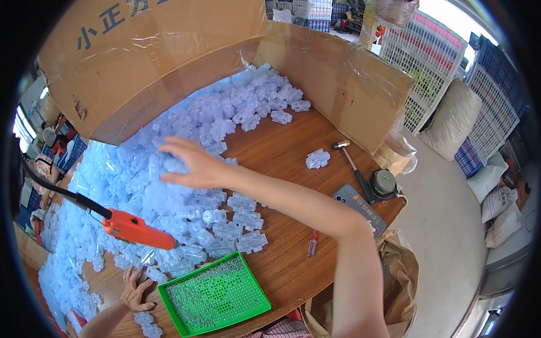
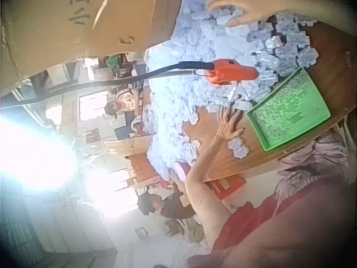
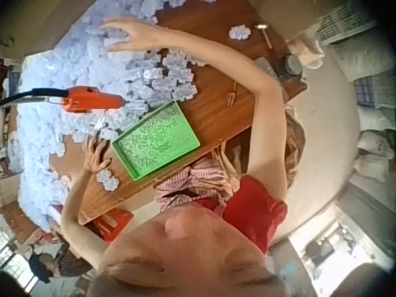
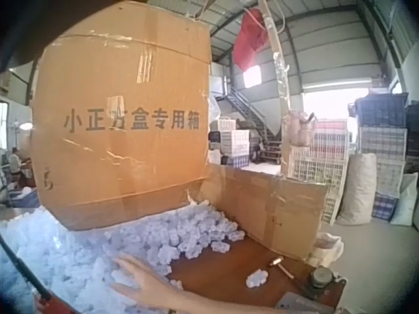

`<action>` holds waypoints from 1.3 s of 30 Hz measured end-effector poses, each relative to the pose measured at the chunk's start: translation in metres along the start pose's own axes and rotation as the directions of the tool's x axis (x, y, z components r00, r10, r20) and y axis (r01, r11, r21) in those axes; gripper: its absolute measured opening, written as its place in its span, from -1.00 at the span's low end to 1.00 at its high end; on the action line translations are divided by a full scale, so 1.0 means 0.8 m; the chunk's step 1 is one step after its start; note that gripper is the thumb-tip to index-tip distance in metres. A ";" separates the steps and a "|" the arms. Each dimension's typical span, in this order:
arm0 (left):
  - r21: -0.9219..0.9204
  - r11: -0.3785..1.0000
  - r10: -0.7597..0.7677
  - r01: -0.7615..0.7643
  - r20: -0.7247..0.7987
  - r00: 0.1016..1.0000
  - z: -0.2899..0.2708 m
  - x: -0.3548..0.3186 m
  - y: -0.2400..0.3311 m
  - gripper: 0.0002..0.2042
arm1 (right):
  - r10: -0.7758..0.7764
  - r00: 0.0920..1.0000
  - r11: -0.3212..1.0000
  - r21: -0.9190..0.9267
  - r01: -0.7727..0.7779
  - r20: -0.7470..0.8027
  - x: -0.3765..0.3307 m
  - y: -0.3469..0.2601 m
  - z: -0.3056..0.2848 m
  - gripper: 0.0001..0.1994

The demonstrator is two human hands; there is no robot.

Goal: The person assembles plastic casings by gathering parts from a pile on the table, driving screws into them using an electric screwdriver, and joining additional components together by hand.

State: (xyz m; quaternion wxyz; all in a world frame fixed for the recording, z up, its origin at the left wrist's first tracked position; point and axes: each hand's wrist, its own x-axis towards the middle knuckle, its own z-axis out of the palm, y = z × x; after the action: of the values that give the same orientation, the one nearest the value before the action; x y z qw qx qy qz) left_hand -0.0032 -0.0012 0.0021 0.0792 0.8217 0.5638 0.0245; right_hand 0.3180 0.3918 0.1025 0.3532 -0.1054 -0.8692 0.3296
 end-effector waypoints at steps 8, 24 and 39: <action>-0.061 0.996 -0.062 0.068 0.108 0.992 -0.008 0.006 0.005 -0.21 | 0.903 0.235 0.114 -0.328 -0.938 -0.358 -0.149 0.063 -0.128 -0.21; -0.092 0.995 -0.033 0.036 0.038 0.999 -0.002 0.003 0.003 -0.24 | 0.681 0.442 0.420 -0.184 -0.889 -0.584 -0.093 0.277 -0.201 0.18; 0.010 1.000 -0.017 0.017 0.044 0.999 -0.002 -0.005 -0.001 -0.27 | 0.653 0.716 0.724 0.481 -0.495 -0.247 -0.022 0.259 -0.122 -0.44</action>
State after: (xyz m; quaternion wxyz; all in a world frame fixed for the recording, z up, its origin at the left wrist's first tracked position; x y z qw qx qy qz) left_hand -0.0052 -0.0042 0.0040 0.0880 0.8176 0.5690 0.0028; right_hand 0.3873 0.5907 0.0113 0.4134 -0.3697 -0.6176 0.5577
